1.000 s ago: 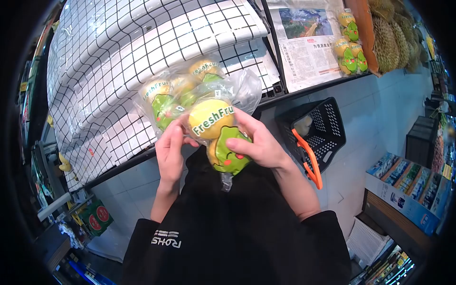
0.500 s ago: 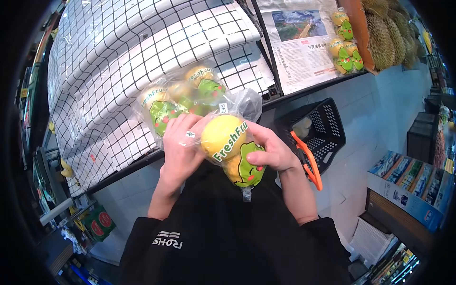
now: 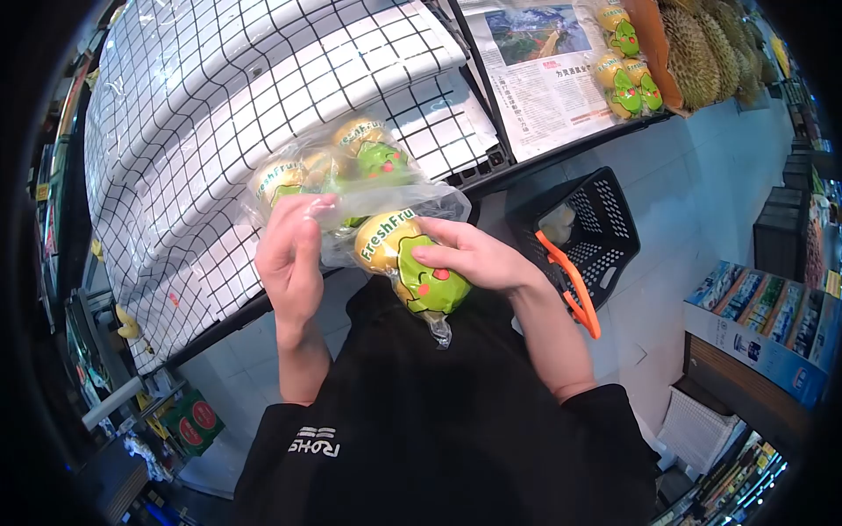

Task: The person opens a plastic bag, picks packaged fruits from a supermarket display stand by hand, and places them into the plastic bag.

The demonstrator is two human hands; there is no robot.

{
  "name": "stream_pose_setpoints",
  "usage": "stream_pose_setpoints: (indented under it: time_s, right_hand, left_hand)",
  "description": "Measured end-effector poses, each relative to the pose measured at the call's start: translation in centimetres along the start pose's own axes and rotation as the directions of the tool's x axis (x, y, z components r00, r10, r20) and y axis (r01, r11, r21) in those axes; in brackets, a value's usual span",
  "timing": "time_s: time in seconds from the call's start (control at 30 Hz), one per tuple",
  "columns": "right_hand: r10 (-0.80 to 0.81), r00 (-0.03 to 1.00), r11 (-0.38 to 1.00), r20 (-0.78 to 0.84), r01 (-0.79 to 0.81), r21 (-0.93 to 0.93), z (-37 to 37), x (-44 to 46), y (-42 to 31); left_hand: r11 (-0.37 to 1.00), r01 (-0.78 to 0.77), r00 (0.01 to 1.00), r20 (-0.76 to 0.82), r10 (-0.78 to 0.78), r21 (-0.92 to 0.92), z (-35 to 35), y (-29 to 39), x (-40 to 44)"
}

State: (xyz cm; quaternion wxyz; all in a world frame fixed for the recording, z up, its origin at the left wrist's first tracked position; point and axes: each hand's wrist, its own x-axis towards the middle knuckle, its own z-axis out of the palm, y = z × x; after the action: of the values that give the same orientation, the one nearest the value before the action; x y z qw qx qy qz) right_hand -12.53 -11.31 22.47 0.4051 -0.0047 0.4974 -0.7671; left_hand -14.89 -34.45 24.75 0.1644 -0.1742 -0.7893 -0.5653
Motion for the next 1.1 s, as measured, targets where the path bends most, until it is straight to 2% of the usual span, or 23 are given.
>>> stream_pose_setpoints:
  time_s: [0.07, 0.1, 0.17, 0.2, 0.27, 0.37, 0.4, 0.47, 0.57, 0.6, 0.63, 0.67, 0.7, 0.73, 0.77, 0.83, 0.87, 0.9, 0.97, 1.0, 1.03, 1.07, 1.1]
  right_hand:
    - [-0.005, 1.000, 0.995, -0.013, 0.006, 0.102, -0.1, 0.6, 0.4]
    - [-0.009, 1.000, 0.995, -0.013, 0.010, 0.099, -0.1, 0.8, 0.8]
    - [0.003, 0.970, 0.984, -0.243, 0.040, 0.175, 0.2, 1.3, 1.2]
    - [0.042, 0.968, 0.964, -0.246, 0.026, 0.266, 0.7, 1.6, 0.8]
    - [0.008, 0.971, 0.979, -0.239, 0.041, 0.199, 0.5, 2.4, 1.3]
    - [-0.055, 0.976, 0.986, -0.211, 0.086, 0.139, 0.6, 4.0, 1.6]
    - [-0.156, 0.972, 0.986, -0.177, 0.163, 0.023, -0.1, 5.1, 2.3]
    - [-0.092, 0.965, 0.932, -0.246, 0.170, 0.319, 0.2, 8.0, 2.6]
    - [-0.213, 0.951, 0.894, -0.224, 0.282, 0.349, 0.3, 9.2, 1.5]
    - [-0.158, 0.935, 0.908, -0.316, 0.264, 0.324, 1.1, 9.3, 0.8]
    - [-0.161, 0.937, 0.910, -0.310, 0.263, 0.321, 1.5, 9.5, 0.5]
    - [-0.389, 0.868, 0.910, -0.309, 0.310, -0.275, 1.8, 9.7, 0.2]
    - [-0.575, 0.799, 0.585, -0.176, 0.251, -0.772, 2.0, 9.9, 0.0]
    - [-0.455, 0.855, 0.622, -0.251, 0.103, -0.777, 1.3, 10.5, 0.4]
    - [-0.457, 0.854, 0.618, -0.247, 0.106, -0.779, 0.6, 11.4, 1.0]
    - [-0.620, 0.776, 0.612, -0.114, 0.388, -0.690, 0.0, 12.9, 1.2]
    - [-0.623, 0.774, 0.609, -0.114, 0.389, -0.691, -0.4, 13.3, 1.2]
    - [-0.563, 0.817, 0.715, -0.125, 0.406, -0.569, -0.3, 13.5, 0.5]
    - [-0.502, 0.856, 0.804, -0.126, 0.408, -0.432, 1.3, 12.8, -1.6]
    - [-0.401, 0.881, 0.736, -0.252, 0.146, -0.661, 3.2, 11.7, -3.5]
    - [-0.327, 0.858, 0.586, -0.397, -0.146, -0.797, 4.3, 11.1, -4.3]
    - [-0.495, 0.788, 0.474, -0.366, -0.109, -0.874, 3.7, 11.9, -2.6]
    - [-0.496, 0.788, 0.474, -0.365, -0.108, -0.874, 3.4, 12.2, -1.8]
  left_hand:
    - [0.994, -0.093, 0.973, 0.206, 0.103, -0.056, -0.5, 0.3, -0.3]
    - [0.994, -0.098, 0.973, 0.205, 0.107, -0.056, -0.7, 0.7, -0.3]
    - [0.969, -0.244, 0.888, 0.410, 0.207, 0.040, -0.8, 1.9, -0.2]
    - [0.967, -0.256, 0.858, 0.464, 0.222, 0.011, -0.6, 2.3, -0.4]
    - [0.961, -0.274, 0.783, 0.570, 0.248, -0.042, -0.1, 2.8, -0.9]
    - [0.949, -0.299, 0.752, 0.589, 0.298, -0.098, 0.9, 2.6, -1.8]
    - [0.950, -0.292, 0.743, 0.600, 0.296, -0.106, 1.1, 2.6, -1.9]
    - [0.947, -0.305, 0.743, 0.597, 0.302, -0.100, 1.0, 2.8, -2.1]
    - [0.944, -0.317, 0.748, 0.588, 0.309, -0.094, 0.8, 2.6, -2.3]
    - [0.947, -0.302, 0.754, 0.579, 0.310, -0.114, 0.8, 2.5, -2.4]
    - [0.948, -0.287, 0.759, 0.572, 0.311, -0.134, 0.7, 2.5, -2.5]
    - [0.948, -0.292, 0.761, 0.569, 0.312, -0.130, 0.8, 2.5, -2.4]
    - [0.951, -0.280, 0.768, 0.563, 0.304, -0.131, 0.8, 2.5, -2.4]
    - [0.954, -0.268, 0.775, 0.558, 0.296, -0.135, 0.8, 2.5, -2.4]
    - [0.953, -0.272, 0.776, 0.556, 0.298, -0.133, 0.7, 2.4, -2.3]
    - [0.951, -0.267, 0.779, 0.545, 0.310, -0.158, 0.7, 2.3, -2.1]
    - [0.949, -0.271, 0.777, 0.546, 0.313, -0.159, 0.8, 2.2, -2.1]
    - [0.949, -0.262, 0.768, 0.557, 0.316, -0.178, 1.0, 2.2, -2.2]
    - [0.948, -0.252, 0.756, 0.571, 0.320, -0.196, 1.1, 2.2, -2.3]
    - [0.951, -0.242, 0.760, 0.571, 0.310, -0.195, 1.1, 2.2, -2.3]
    - [0.954, -0.230, 0.763, 0.572, 0.300, -0.194, 1.1, 2.1, -2.4]
    - [0.954, -0.230, 0.762, 0.575, 0.300, -0.194, 0.9, 2.0, -2.5]
    - [0.956, -0.212, 0.767, 0.572, 0.291, -0.202, 0.8, 1.9, -2.5]
